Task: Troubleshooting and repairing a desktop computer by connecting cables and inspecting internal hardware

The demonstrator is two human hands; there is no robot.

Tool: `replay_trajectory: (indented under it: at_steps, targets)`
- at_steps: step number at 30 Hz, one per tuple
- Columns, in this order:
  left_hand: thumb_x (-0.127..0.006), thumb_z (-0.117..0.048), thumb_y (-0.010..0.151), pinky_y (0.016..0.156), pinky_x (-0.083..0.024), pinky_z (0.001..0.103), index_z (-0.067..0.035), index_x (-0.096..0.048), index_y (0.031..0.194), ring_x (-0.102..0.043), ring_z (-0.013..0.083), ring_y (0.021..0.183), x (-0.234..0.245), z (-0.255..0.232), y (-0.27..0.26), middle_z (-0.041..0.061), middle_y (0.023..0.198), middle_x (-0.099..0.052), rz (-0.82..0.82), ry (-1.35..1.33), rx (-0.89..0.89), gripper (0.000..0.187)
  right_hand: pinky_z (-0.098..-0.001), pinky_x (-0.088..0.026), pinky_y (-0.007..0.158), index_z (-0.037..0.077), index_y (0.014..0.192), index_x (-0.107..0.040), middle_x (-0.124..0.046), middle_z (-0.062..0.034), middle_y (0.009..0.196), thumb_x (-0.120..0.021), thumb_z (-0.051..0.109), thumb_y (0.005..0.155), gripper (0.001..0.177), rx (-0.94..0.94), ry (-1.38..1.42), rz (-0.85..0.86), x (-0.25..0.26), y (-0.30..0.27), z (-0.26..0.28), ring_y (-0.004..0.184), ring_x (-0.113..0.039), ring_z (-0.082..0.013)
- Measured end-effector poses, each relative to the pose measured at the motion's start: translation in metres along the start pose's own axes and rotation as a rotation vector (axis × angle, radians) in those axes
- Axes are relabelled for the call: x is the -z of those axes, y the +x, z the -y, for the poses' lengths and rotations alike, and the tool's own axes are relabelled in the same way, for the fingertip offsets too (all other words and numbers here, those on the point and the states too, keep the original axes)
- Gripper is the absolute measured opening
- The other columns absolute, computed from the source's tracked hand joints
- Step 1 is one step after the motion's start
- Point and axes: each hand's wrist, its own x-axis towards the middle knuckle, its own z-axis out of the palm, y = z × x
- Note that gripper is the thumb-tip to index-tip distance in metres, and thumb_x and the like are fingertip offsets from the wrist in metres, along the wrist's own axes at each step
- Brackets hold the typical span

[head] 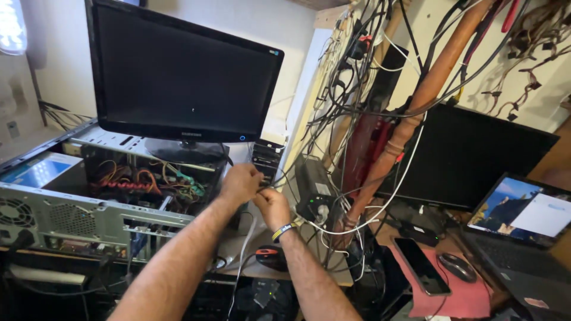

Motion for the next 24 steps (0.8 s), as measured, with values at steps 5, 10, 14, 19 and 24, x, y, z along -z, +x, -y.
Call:
replay_trajectory:
  at_steps: [5, 10, 14, 19, 24]
  targets:
    - [-0.058, -0.040, 0.098, 0.090, -0.055, 0.055, -0.005, -0.072, 0.099, -0.069, 0.0441, 0.104, 0.051, -0.032, 0.014, 0.025, 0.093, -0.073, -0.185, -0.244, -0.122, 0.038, -0.0383, -0.057, 0.090, 0.022, 0.116, -0.079, -0.079, -0.0042, 0.104, -0.072, 0.022, 0.096, 0.021, 0.014, 0.174, 0.068, 0.016, -0.008, -0.023, 0.103, -0.072, -0.0219]
    - [-0.050, -0.035, 0.104, 0.070, -0.058, 0.042, -0.006, -0.063, 0.095, -0.074, 0.0241, 0.064, 0.129, -0.098, -0.011, 0.006, 0.061, -0.069, -0.254, -0.509, -0.235, 0.034, -0.0381, -0.058, 0.078, 0.021, 0.120, -0.079, -0.078, -0.0086, 0.093, -0.072, 0.021, 0.094, 0.026, 0.028, 0.134, 0.009, 0.060, -0.035, 0.012, 0.089, -0.072, -0.0219]
    - [-0.049, -0.030, 0.108, 0.077, -0.055, 0.044, -0.008, -0.058, 0.104, -0.063, 0.0309, 0.091, 0.190, -0.158, -0.052, 0.014, 0.094, -0.068, -0.272, -0.446, -0.401, 0.024, -0.0268, -0.057, 0.067, 0.015, 0.113, -0.078, -0.077, -0.0025, 0.087, -0.070, 0.022, 0.096, 0.020, 0.080, 0.230, -0.113, 0.101, -0.038, 0.045, 0.071, -0.069, -0.0110]
    - [-0.058, -0.028, 0.104, 0.070, -0.047, 0.046, -0.010, -0.055, 0.094, -0.064, 0.0282, 0.072, 0.211, -0.192, -0.061, 0.009, 0.079, -0.070, -0.321, -0.333, -0.581, 0.020, -0.0265, -0.052, 0.081, 0.013, 0.131, -0.065, -0.070, -0.0043, 0.118, -0.070, 0.016, 0.092, 0.040, 0.268, 0.079, -0.328, 0.157, -0.031, 0.136, 0.088, -0.064, -0.0122]
    - [-0.061, -0.031, 0.100, 0.065, -0.046, 0.055, -0.010, -0.063, 0.094, -0.066, 0.0476, 0.076, 0.211, -0.206, -0.061, 0.016, 0.078, -0.073, -0.324, -0.079, -0.829, 0.022, -0.0176, -0.046, 0.061, 0.012, 0.156, -0.033, -0.051, -0.0124, 0.156, -0.077, 0.024, 0.094, 0.078, 0.482, 0.189, -0.368, 0.192, 0.005, 0.194, 0.064, -0.043, -0.0019]
